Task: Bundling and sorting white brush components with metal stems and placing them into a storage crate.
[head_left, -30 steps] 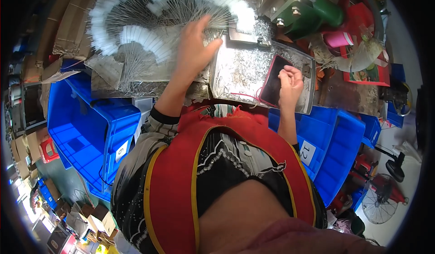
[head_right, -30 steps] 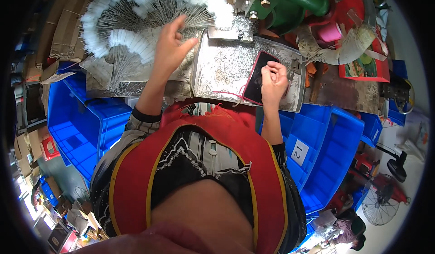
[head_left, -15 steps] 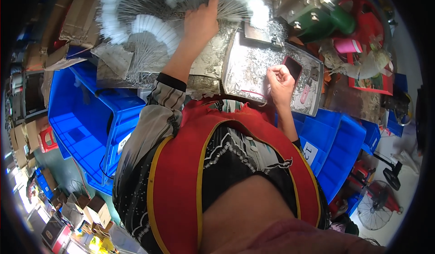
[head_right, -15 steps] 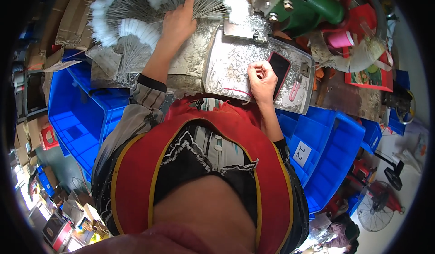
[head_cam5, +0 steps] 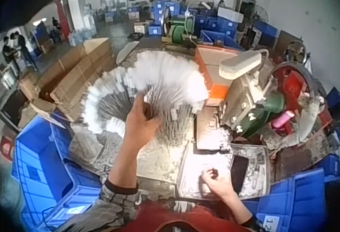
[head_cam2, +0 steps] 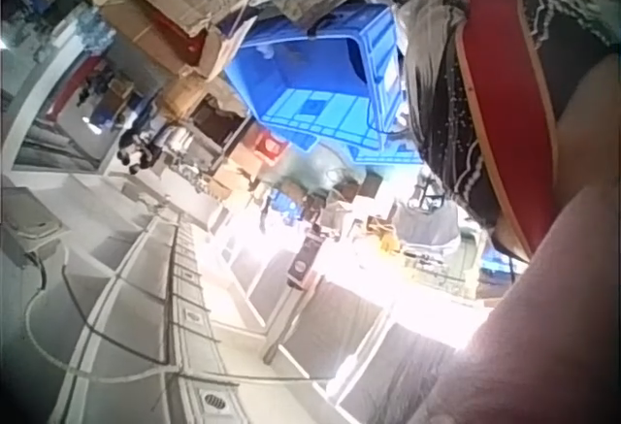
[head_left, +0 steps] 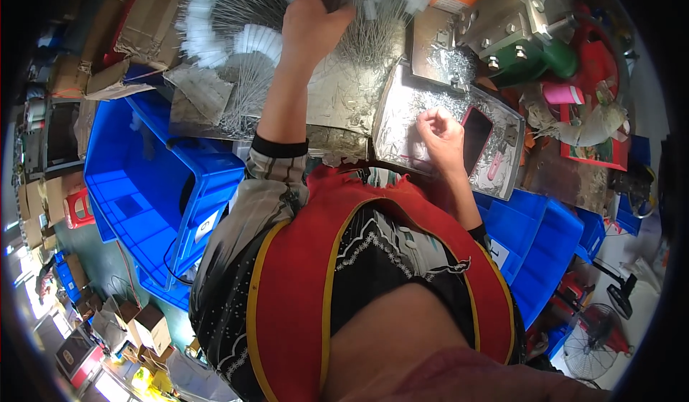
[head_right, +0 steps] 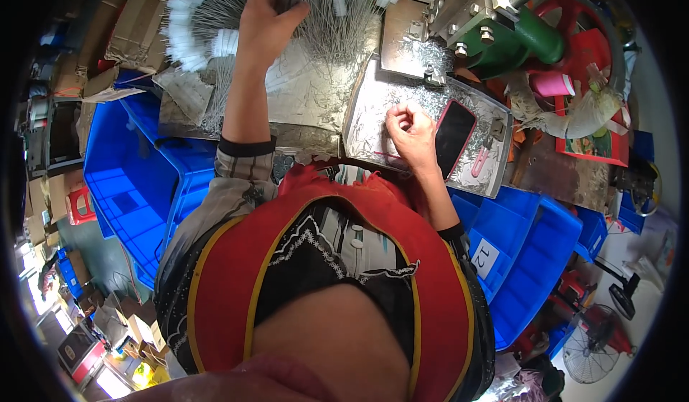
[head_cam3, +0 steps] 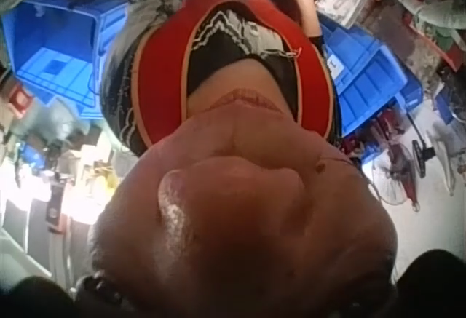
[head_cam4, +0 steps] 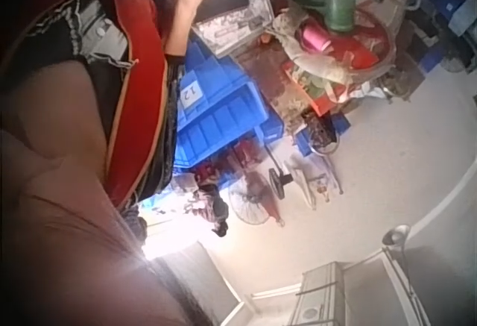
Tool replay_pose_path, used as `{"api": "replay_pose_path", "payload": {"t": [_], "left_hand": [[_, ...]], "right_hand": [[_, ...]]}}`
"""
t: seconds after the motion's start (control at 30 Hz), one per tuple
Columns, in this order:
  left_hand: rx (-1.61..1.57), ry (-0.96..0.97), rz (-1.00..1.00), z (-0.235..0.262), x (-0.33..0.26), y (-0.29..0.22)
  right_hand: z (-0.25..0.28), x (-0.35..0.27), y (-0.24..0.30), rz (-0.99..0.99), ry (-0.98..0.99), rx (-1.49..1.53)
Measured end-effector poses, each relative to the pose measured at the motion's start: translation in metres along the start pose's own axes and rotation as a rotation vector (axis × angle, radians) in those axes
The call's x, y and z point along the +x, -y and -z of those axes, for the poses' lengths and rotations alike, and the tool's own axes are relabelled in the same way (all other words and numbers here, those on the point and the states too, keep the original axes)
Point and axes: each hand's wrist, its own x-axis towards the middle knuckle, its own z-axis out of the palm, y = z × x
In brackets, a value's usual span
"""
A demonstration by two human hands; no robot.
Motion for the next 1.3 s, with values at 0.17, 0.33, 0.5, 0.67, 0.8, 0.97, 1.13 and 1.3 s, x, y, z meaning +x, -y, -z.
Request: {"api": "replay_pose_path", "payload": {"t": [0.17,0.33,0.5,0.67,0.8,0.97,1.13,1.3], "left_hand": [[-0.905,-0.045,0.006,-0.003,-0.011,-0.003],[-1.091,-0.088,0.067,-0.017,-0.035,0.014],[-1.299,-0.056,0.168,-0.026,-0.071,0.013],[-1.196,-0.022,0.310,-0.053,-0.106,0.049],[-1.188,0.171,0.396,-0.056,-0.122,0.061],[-0.644,0.057,-0.106,-0.061,-0.120,0.064],[-0.298,0.196,-0.087,-0.080,-0.143,0.089],[-0.409,0.250,0.023,0.003,-0.113,0.037]], "right_hand": [[-0.010,0.020,0.026,0.091,0.070,0.049],[-0.024,0.042,0.073,0.332,0.017,0.025],[-0.056,0.042,0.092,0.613,0.112,-0.362],[-0.075,0.027,0.055,0.592,0.444,-0.648],[-0.060,0.031,0.043,0.445,0.371,-0.425],[-0.017,0.050,0.120,0.452,0.094,0.208],[-0.040,0.042,0.130,0.694,0.239,-0.189],[-0.021,0.053,0.115,0.613,-0.022,0.113]]}}
